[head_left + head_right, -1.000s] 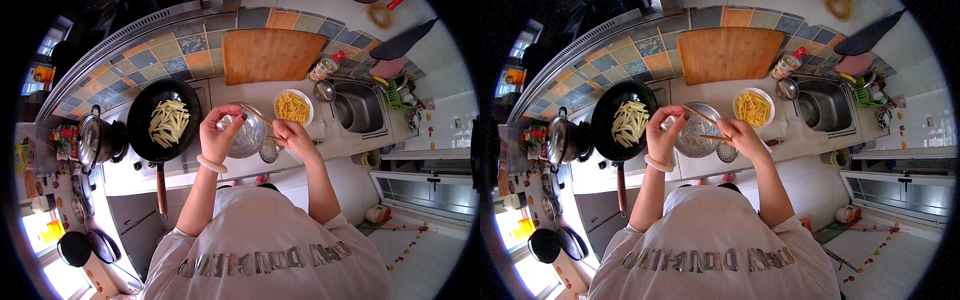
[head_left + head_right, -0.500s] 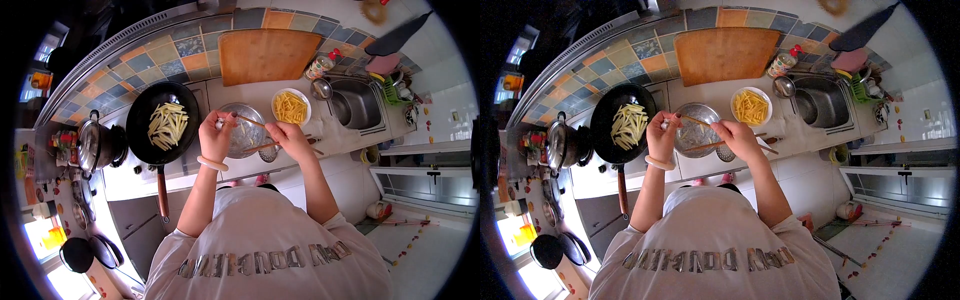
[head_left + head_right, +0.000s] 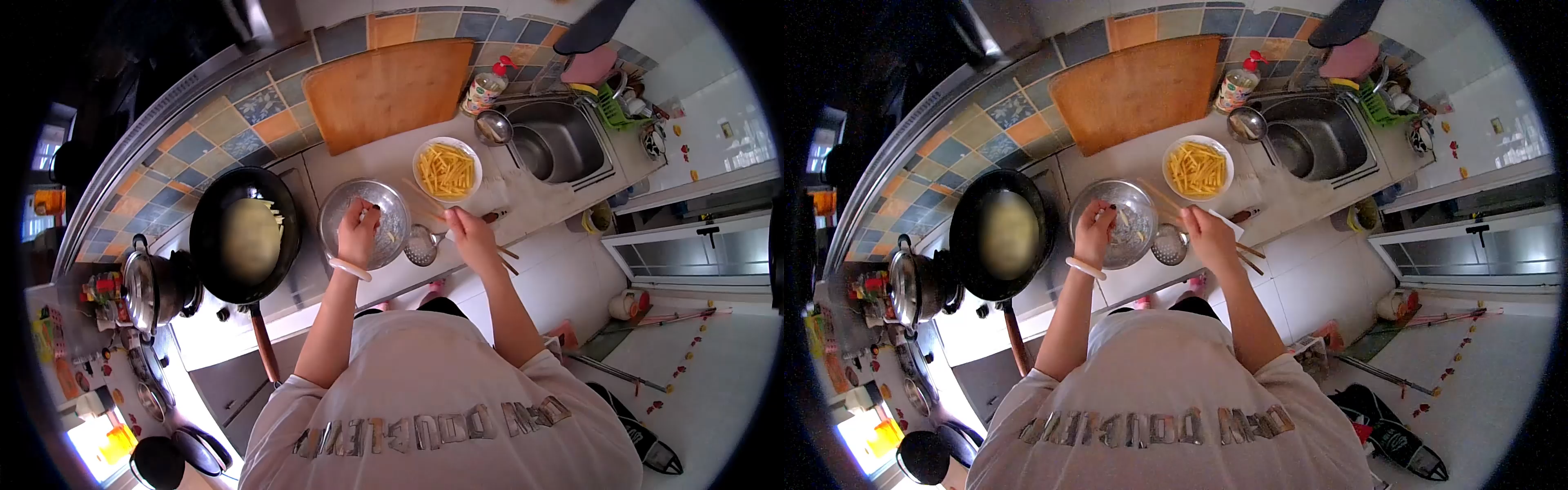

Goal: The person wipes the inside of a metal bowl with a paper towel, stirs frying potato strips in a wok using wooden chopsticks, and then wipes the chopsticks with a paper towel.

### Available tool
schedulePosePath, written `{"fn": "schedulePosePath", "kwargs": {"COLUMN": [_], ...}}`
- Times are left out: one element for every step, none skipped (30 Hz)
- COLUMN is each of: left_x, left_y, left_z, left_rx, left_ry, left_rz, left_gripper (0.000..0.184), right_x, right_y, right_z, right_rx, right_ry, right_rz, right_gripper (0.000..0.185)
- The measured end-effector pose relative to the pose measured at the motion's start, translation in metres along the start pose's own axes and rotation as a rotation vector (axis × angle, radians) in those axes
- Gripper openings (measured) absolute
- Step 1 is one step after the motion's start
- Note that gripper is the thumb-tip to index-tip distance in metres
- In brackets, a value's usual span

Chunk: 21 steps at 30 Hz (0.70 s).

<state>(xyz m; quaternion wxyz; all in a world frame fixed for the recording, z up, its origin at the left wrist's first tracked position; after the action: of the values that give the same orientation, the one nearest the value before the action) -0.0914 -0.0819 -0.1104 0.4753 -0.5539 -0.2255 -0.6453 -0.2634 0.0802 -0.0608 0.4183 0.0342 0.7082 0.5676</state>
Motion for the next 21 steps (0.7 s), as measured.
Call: {"fn": "schedulePosePath", "kwargs": {"left_x": [-0.006, -0.018, -0.021, -0.024, -0.032, -0.038, -0.045, -0.056, -0.069, -0.077, -0.088, -0.104, -0.111, -0.124, -0.133, -0.136, -0.141, -0.147, -0.157, -0.165, -0.159], "left_y": [-0.005, -0.009, -0.014, -0.019, -0.029, -0.037, -0.045, -0.059, -0.066, -0.074, -0.085, -0.088, -0.088, -0.089, -0.086, -0.088, -0.091, -0.089, -0.086, -0.085, -0.090], "left_z": [-0.002, -0.004, -0.007, -0.011, -0.011, -0.014, -0.017, -0.018, -0.021, -0.023, -0.021, -0.023, -0.027, -0.026, -0.028, -0.027, -0.026, -0.028, -0.030, -0.030, -0.027], "left_rx": [-0.028, -0.055, -0.081, -0.099, -0.097, -0.092, -0.085, -0.155, -0.154, -0.153, -0.154, -0.174, -0.134, -0.095, -0.051, -0.023, -0.021, -0.016, -0.009, 0.008, 0.044], "left_ry": [-0.003, 0.002, -0.002, -0.002, 0.012, 0.018, 0.026, -0.064, -0.082, -0.101, -0.109, 0.053, 0.085, 0.126, 0.159, 0.159, 0.155, 0.147, 0.138, 0.069, 0.082], "left_rz": [-0.039, -0.073, -0.111, -0.218, -0.260, -0.310, -0.358, -0.475, -0.526, -0.578, -0.622, -0.689, -0.719, -0.740, -0.766, -0.744, -0.722, -0.702, -0.682, -0.614, -0.625], "left_gripper": [0.015, 0.017, 0.020, 0.025, 0.024, 0.022, 0.021, 0.021, 0.030, 0.042, 0.054, 0.075, 0.073, 0.072, 0.070, 0.058, 0.055, 0.052, 0.049, 0.045, 0.046], "right_x": [0.019, 0.041, 0.050, 0.065, 0.081, 0.097, 0.113, 0.130, 0.145, 0.155, 0.168, 0.176, 0.183, 0.192, 0.198, 0.205, 0.212, 0.220, 0.224, 0.227, 0.228], "right_y": [-0.002, -0.003, 0.002, -0.004, -0.001, -0.005, -0.009, -0.009, -0.014, -0.015, -0.014, -0.016, -0.019, -0.016, -0.019, -0.024, -0.029, -0.040, -0.046, -0.055, -0.062], "right_z": [-0.006, -0.011, -0.018, -0.025, -0.029, -0.036, -0.043, -0.047, -0.054, -0.062, -0.067, -0.077, -0.088, -0.095, -0.107, -0.118, -0.128, -0.139, -0.149, -0.158, -0.168], "right_rx": [0.037, 0.068, 0.105, 0.021, 0.032, 0.048, 0.061, 0.077, 0.100, 0.123, 0.099, 0.079, 0.058, 0.075, 0.095, 0.112, 0.133, 0.156, 0.180, 0.164, 0.150], "right_ry": [0.021, 0.039, 0.062, 0.036, 0.013, -0.006, -0.024, -0.044, -0.060, -0.076, -0.085, -0.090, -0.093, -0.104, -0.108, -0.112, -0.107, -0.098, -0.087, -0.085, -0.083], "right_rz": [-0.009, -0.011, -0.019, -0.006, -0.027, -0.055, -0.083, -0.087, -0.100, -0.115, -0.124, -0.143, -0.163, -0.154, -0.152, -0.151, -0.144, -0.141, -0.139, -0.127, -0.113], "right_gripper": [0.028, 0.028, 0.029, 0.034, 0.036, 0.038, 0.041, 0.041, 0.042, 0.042, 0.040, 0.039, 0.038, 0.037, 0.035, 0.034, 0.033, 0.032, 0.030, 0.029, 0.028]}}
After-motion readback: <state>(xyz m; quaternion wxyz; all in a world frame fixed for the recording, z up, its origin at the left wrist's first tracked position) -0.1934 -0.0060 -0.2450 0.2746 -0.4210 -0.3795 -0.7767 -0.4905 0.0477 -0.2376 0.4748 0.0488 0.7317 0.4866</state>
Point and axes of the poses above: each hand's wrist, its own z-axis away from the middle knuckle, its own y-axis out of the back of the hand, x = y × z, the point moved 10 cm from there along -z, towards the middle knuckle, and after that the axes turned 11 degrees about z, right-handed, at the moved point
